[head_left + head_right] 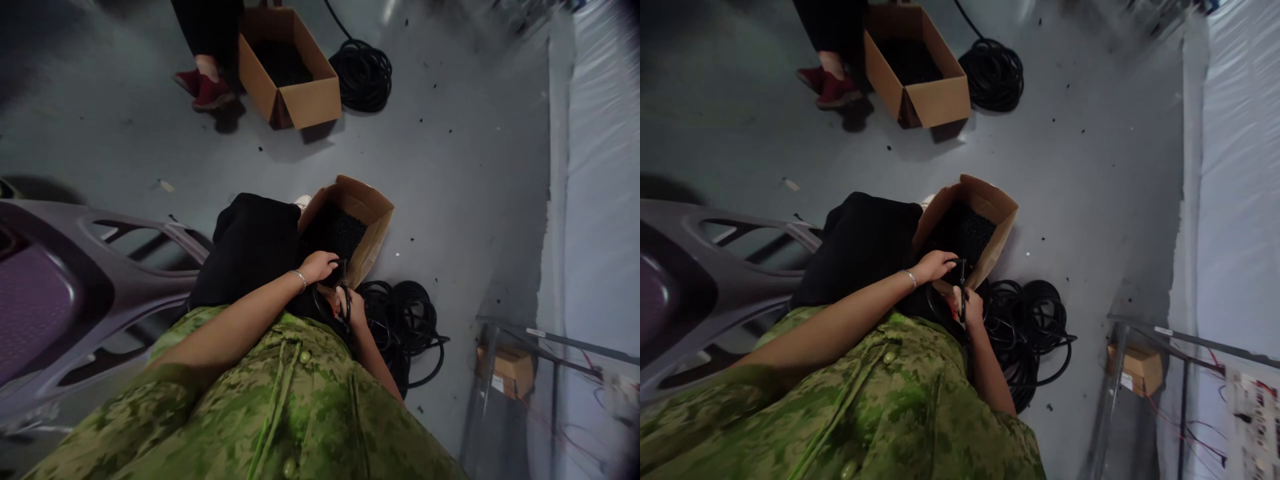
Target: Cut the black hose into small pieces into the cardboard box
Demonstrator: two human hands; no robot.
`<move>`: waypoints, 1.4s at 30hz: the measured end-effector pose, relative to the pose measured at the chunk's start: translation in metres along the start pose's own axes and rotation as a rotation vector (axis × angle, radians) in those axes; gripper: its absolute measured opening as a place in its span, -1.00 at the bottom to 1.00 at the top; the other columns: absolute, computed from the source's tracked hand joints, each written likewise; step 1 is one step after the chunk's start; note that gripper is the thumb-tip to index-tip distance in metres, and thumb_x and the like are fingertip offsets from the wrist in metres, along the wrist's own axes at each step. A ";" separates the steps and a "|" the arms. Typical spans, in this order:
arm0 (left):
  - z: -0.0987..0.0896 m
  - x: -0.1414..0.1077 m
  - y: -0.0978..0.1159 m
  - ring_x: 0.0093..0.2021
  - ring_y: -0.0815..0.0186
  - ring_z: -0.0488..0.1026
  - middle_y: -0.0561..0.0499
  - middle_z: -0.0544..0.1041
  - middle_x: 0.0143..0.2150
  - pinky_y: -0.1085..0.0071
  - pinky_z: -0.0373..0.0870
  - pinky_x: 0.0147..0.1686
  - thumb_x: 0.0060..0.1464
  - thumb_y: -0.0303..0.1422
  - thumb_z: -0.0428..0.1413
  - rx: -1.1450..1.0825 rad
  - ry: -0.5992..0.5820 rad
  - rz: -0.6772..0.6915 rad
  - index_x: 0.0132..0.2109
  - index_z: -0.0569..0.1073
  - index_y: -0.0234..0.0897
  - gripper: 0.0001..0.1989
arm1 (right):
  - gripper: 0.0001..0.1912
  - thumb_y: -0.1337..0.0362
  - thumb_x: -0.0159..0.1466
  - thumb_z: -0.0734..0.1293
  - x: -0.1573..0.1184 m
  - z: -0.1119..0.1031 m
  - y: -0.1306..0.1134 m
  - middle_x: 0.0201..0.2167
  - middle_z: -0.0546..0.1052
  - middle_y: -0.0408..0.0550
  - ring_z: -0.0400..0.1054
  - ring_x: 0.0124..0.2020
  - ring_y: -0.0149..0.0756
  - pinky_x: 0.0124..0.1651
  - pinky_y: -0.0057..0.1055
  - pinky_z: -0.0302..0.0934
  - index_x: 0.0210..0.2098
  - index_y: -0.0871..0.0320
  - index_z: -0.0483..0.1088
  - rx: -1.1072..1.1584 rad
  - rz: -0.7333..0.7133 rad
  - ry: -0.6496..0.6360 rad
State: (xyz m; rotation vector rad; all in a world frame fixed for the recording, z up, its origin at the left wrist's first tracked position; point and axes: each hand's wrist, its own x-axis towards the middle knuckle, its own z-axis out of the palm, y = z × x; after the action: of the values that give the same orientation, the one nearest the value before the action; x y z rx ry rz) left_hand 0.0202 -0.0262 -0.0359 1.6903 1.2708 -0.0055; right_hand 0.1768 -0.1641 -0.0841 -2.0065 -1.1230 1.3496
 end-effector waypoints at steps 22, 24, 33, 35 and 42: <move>0.001 0.004 -0.002 -0.26 0.29 0.54 -0.02 0.65 -0.26 0.49 0.35 -0.26 0.23 -0.34 0.04 -0.003 -0.019 -0.024 0.07 0.58 -0.23 -0.66 | -0.44 -0.18 0.29 0.17 0.006 0.012 0.012 -0.64 0.42 -0.11 0.26 -0.55 -0.33 -0.47 -0.48 0.08 -0.57 0.11 0.37 -0.322 -0.189 0.172; 0.001 0.004 -0.002 -0.25 0.28 0.55 -0.04 0.66 -0.26 0.48 0.36 -0.24 0.24 -0.35 0.04 -0.003 -0.016 -0.029 0.11 0.56 -0.26 -0.64 | -0.46 -0.18 0.27 0.19 0.005 0.013 0.010 -0.64 0.41 -0.11 0.25 -0.56 -0.34 -0.46 -0.47 0.07 -0.58 0.11 0.36 -0.308 -0.172 0.182; -0.003 0.000 -0.001 -0.32 0.32 0.55 -0.02 0.65 -0.33 0.49 0.31 -0.36 0.24 -0.26 0.06 0.026 0.006 -0.082 -0.06 0.61 -0.26 -0.71 | -0.44 -0.21 0.25 0.21 0.006 0.012 0.010 -0.67 0.29 -0.20 0.18 -0.57 -0.39 -0.48 -0.50 0.03 -0.60 0.12 0.29 -0.289 -0.146 0.191; -0.003 0.000 -0.001 -0.34 0.32 0.53 -0.02 0.65 -0.33 0.48 0.30 -0.38 0.24 -0.27 0.06 0.025 0.004 -0.079 -0.08 0.62 -0.26 -0.71 | -0.42 -0.24 0.24 0.20 0.006 0.009 0.011 -0.67 0.30 -0.21 0.17 -0.56 -0.39 -0.48 -0.50 0.04 -0.61 0.12 0.29 -0.291 -0.159 0.169; -0.003 0.002 -0.001 -0.31 0.29 0.53 -0.04 0.63 -0.36 0.47 0.29 -0.36 0.23 -0.27 0.07 0.023 0.006 -0.076 -0.06 0.62 -0.26 -0.72 | -0.40 -0.29 0.23 0.22 0.009 0.001 0.010 -0.69 0.36 -0.21 0.25 -0.60 -0.38 -0.49 -0.51 0.14 -0.57 0.11 0.35 -0.168 -0.070 0.041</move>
State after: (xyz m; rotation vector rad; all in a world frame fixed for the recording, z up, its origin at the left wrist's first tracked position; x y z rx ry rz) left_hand 0.0184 -0.0228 -0.0358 1.6613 1.3436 -0.0602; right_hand 0.1813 -0.1624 -0.0964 -2.0812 -1.3132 1.2089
